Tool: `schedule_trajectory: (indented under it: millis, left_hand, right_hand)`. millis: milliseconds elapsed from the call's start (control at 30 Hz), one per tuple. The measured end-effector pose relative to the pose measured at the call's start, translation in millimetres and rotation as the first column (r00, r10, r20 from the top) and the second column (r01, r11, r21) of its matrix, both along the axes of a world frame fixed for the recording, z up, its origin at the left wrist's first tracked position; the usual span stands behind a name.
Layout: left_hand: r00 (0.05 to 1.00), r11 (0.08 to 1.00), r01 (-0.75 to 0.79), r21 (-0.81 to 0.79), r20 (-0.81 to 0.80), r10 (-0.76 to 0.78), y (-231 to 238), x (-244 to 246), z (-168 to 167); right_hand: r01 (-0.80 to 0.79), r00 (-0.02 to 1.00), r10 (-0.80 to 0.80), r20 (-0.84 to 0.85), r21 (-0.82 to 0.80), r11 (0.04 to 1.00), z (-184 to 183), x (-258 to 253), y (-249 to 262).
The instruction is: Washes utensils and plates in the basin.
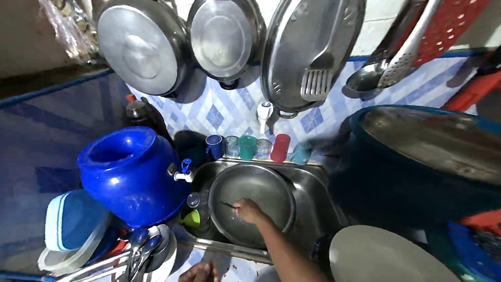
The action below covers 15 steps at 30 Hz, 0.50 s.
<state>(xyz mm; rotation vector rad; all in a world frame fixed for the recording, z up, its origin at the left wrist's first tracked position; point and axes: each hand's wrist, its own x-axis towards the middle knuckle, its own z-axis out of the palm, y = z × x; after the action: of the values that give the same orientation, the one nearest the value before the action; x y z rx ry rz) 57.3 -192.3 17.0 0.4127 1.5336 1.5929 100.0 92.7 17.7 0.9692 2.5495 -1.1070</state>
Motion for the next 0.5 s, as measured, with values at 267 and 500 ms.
schedule_trajectory:
  millis: [267,500]
  left_hand:
    - [0.848,0.963,-0.242,0.116,0.509,0.152,131.4,-34.9,-3.6]
    - [0.813,0.964,-0.251,0.090,0.560,0.160,192.5,-36.3,-39.5]
  right_hand:
    - [-0.260,0.697,0.341,-0.631,0.221,0.940,20.1,29.4,-71.6]
    - [0.557,0.702,-0.608,-0.371,-0.246,0.793,-27.2,51.0,12.3]
